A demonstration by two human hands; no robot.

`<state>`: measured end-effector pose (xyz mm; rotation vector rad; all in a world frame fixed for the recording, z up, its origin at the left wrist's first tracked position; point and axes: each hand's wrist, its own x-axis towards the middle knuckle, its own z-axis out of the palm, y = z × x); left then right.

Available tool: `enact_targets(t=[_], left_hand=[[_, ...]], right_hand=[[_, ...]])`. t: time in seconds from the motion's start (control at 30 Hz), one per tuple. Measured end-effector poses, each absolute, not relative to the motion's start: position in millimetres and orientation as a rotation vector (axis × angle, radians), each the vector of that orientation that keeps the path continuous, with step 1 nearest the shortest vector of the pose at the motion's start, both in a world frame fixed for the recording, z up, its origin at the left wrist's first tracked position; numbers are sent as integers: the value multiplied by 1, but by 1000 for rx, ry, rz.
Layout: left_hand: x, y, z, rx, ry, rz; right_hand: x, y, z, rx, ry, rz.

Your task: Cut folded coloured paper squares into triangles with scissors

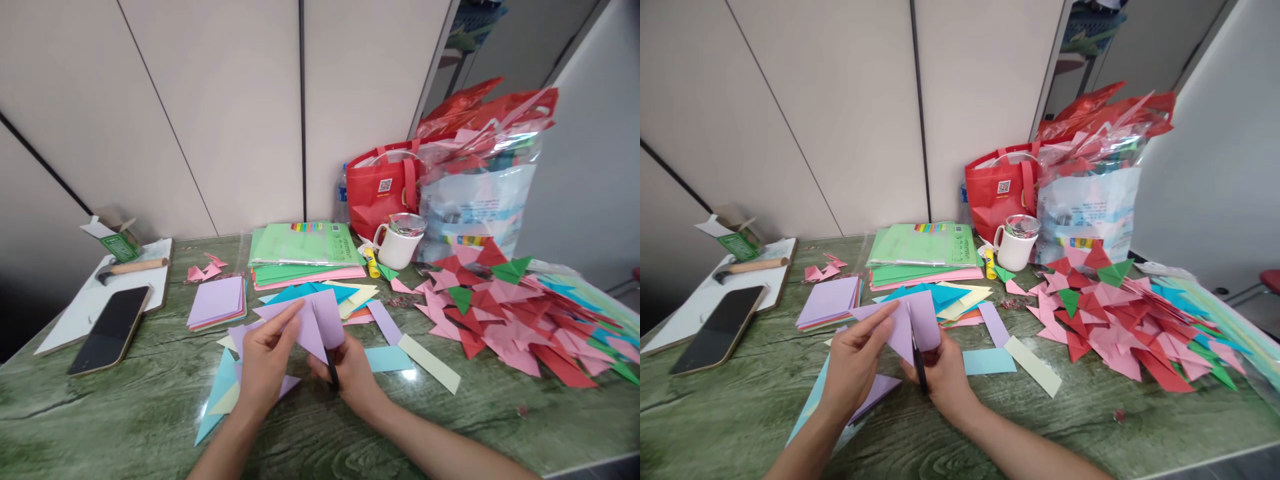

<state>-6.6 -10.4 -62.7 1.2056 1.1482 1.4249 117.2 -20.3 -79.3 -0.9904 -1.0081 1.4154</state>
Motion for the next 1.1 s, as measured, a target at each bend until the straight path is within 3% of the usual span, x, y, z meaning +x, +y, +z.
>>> enact_targets(t=[0.57, 1.1], left_hand=[[-5, -14, -59, 1264, 1184, 1339], [-5, -14, -53, 1385, 1275, 1338]], right_hand=[[122, -17, -86, -1027, -1124, 1267], [121, -20, -81, -974, -1081, 1363]])
